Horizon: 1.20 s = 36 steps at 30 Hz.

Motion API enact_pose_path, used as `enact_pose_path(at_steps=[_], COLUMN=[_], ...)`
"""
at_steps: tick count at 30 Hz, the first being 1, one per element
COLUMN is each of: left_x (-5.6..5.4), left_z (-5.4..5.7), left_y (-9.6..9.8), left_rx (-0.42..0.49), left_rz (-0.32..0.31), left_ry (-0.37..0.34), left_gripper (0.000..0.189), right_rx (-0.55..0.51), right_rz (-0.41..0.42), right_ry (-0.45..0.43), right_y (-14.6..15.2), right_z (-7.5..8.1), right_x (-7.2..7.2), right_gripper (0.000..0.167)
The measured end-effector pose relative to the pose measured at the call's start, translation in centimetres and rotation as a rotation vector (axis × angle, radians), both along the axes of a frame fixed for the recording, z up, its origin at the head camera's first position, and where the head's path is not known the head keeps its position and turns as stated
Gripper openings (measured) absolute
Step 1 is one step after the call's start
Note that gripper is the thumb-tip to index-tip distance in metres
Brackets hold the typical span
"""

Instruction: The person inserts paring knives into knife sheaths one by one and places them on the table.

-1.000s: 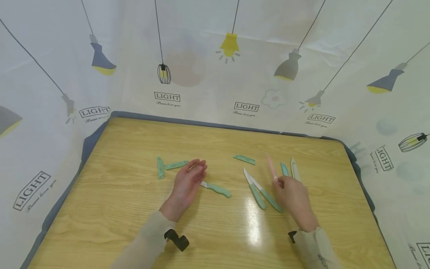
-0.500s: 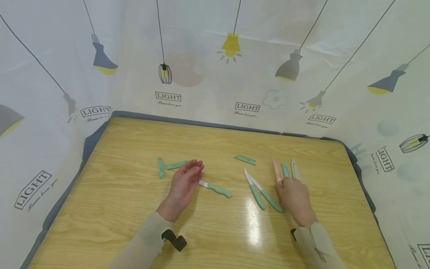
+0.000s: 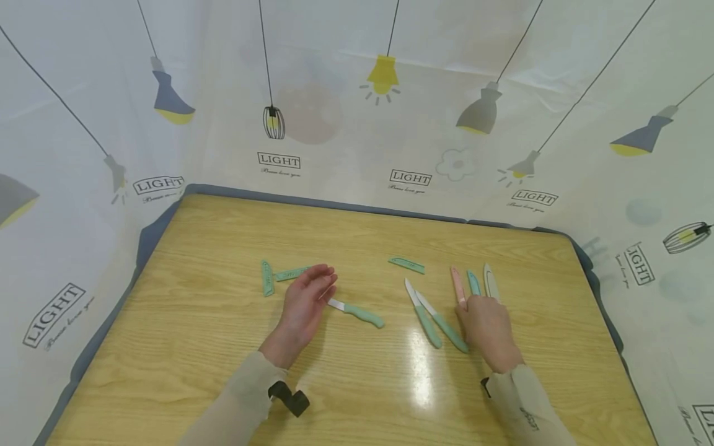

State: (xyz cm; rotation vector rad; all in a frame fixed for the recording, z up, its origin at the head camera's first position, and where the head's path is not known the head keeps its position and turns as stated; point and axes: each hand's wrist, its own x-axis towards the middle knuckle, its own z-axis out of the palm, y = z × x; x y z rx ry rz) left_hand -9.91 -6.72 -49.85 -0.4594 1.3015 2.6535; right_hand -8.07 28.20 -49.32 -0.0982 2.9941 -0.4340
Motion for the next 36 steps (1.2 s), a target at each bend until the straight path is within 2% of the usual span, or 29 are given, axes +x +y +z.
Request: enact_pose_path(at_steps=[5, 9, 12, 16, 23, 30, 33, 36], left_x=[0.0, 0.0, -0.1, -0.2, -0.4, -0.1, 0.2, 0.3], left_z=[0.2, 0.2, 0.2, 0.4, 0.5, 0.2, 0.1, 0.2], left_y=[-0.1, -0.1, -0.2, -0.2, -0.3, -0.6, -0.9, -1.5], left_rx=[-0.013, -0.012, -0.009, -0.022, -0.069, -0.135, -0.196, -0.281], left_rz=[0.006, 0.002, 0.002, 0.007, 0.004, -0.019, -0.033, -0.029], left_ry=[-0.011, -0.013, -0.003, 0.005, 0.013, 0.048, 0.060, 0.081], left_gripper=[0.021, 0.022, 0.023, 0.024, 0.027, 0.030, 0.031, 0.031], right_rx=[-0.023, -0.012, 0.003, -0.008, -0.073, -0.169, -0.183, -0.194], right_rz=[-0.024, -0.065, -0.105, -0.125, -0.039, 0.052, 0.100, 0.118], right_ry=[-0.044, -0.102, -0.084, 0.042, 0.281, 0.426, 0.496, 0.518], right_y=[0.0, 0.1, 0.4, 1.0, 1.3, 1.0, 0.9, 0.8], right_z=[-0.1, 0.6, 1.4, 2.1, 2.0, 0.9, 0.7, 0.4], right_x=[-0.1, -0.1, 0.0, 0.5, 1.0, 1.3, 1.3, 1.3], right_gripper=[0.046, 0.047, 0.044, 0.038, 0.029, 0.023, 0.020, 0.019])
